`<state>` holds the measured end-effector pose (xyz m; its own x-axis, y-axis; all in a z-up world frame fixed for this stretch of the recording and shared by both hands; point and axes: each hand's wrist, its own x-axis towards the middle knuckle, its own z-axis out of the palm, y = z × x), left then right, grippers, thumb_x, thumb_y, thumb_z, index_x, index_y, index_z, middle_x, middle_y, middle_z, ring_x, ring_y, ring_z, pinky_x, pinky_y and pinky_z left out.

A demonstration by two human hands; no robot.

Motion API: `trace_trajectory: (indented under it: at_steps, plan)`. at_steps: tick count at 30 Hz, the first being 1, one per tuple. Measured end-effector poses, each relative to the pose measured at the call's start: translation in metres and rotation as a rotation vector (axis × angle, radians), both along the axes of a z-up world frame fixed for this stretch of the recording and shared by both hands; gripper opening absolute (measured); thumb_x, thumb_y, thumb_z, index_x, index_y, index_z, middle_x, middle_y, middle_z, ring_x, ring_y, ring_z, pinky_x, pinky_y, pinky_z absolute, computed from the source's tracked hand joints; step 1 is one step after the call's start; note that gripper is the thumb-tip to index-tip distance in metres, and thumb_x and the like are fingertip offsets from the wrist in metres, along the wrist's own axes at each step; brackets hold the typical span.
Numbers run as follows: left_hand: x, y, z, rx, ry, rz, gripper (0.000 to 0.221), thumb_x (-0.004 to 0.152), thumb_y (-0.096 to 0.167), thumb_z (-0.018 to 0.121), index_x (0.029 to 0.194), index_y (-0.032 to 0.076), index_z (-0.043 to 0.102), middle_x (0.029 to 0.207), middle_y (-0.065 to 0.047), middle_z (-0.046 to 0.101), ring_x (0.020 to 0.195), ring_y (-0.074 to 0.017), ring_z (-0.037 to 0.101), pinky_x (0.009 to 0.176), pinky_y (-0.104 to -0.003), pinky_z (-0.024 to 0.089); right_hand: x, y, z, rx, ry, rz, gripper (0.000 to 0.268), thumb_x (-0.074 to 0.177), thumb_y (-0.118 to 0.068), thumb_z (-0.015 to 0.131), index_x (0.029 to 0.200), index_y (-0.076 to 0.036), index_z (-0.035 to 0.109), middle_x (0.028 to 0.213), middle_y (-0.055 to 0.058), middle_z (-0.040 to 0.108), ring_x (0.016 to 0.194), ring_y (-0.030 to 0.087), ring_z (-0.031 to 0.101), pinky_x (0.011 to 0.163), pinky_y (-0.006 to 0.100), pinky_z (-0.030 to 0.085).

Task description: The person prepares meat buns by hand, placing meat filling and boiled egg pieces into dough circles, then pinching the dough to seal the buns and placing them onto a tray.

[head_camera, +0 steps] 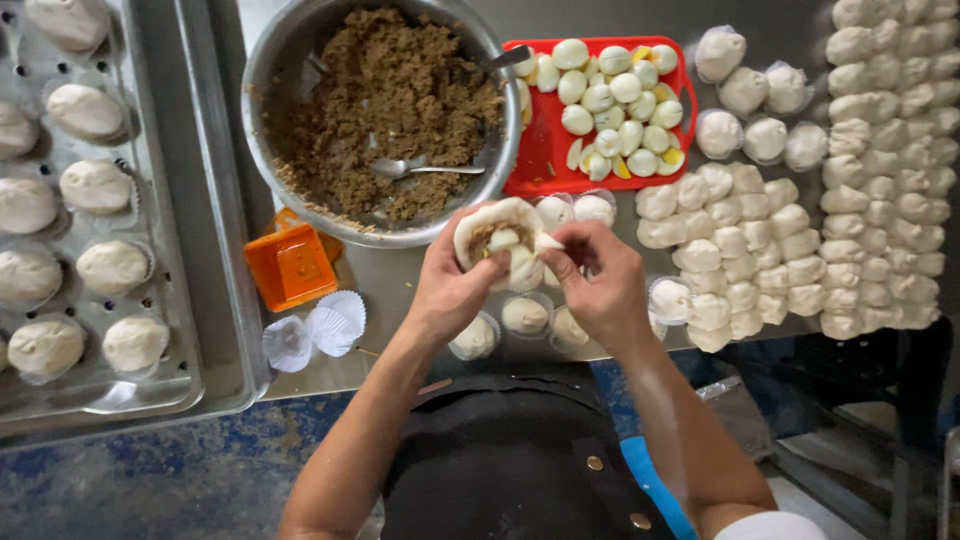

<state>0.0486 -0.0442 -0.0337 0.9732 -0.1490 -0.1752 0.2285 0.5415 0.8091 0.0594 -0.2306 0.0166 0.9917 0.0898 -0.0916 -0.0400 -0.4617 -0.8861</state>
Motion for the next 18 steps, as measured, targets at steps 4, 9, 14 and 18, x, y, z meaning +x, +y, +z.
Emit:
trace_trajectory:
  at_steps: [4, 9, 14, 18]
  plan:
    - [-0.006, 0.002, 0.004, -0.005, 0.016, -0.083, 0.048, 0.095, -0.002, 0.063, 0.141, 0.003, 0.053, 0.124, -0.005, 0.064, 0.114, -0.0132, 0.063, 0.1, -0.03, 0.055, 0.007, -0.011, 0.002, 0.313, 0.239, 0.11, 0.022, 0.093, -0.008, 0.073, 0.114, -0.007, 0.067, 0.089, -0.004, 0.069, 0.076, 0.003, 0.061, 0.066, 0.021, 0.05]
    - [-0.011, 0.001, 0.011, 0.011, 0.099, -0.132, 0.043, 0.097, 0.0, 0.06, 0.139, 0.004, 0.054, 0.124, -0.005, 0.062, 0.111, -0.013, 0.064, 0.094, -0.033, 0.06, 0.002, -0.013, 0.007, -0.174, -0.45, 0.381, 0.016, 0.099, -0.006, 0.073, 0.113, -0.006, 0.065, 0.105, 0.003, 0.067, 0.098, 0.007, 0.064, 0.081, 0.023, 0.054]
    - [-0.011, 0.007, 0.016, 0.101, 0.029, -0.223, 0.046, 0.095, 0.002, 0.061, 0.141, 0.004, 0.053, 0.124, -0.006, 0.064, 0.113, -0.0134, 0.063, 0.097, -0.031, 0.057, 0.012, -0.014, 0.007, 0.269, 0.218, 0.279, 0.033, 0.092, -0.003, 0.074, 0.122, -0.005, 0.063, 0.094, 0.003, 0.068, 0.083, 0.007, 0.065, 0.073, 0.024, 0.055]
    - [-0.01, 0.003, 0.018, 0.109, 0.105, -0.257, 0.04, 0.102, 0.014, 0.06, 0.14, 0.007, 0.049, 0.12, -0.004, 0.063, 0.109, -0.0124, 0.064, 0.093, -0.03, 0.058, 0.016, -0.016, 0.007, -0.189, -0.231, 0.417, 0.017, 0.094, -0.003, 0.079, 0.107, -0.005, 0.068, 0.091, 0.009, 0.07, 0.074, 0.015, 0.066, 0.068, 0.028, 0.054]
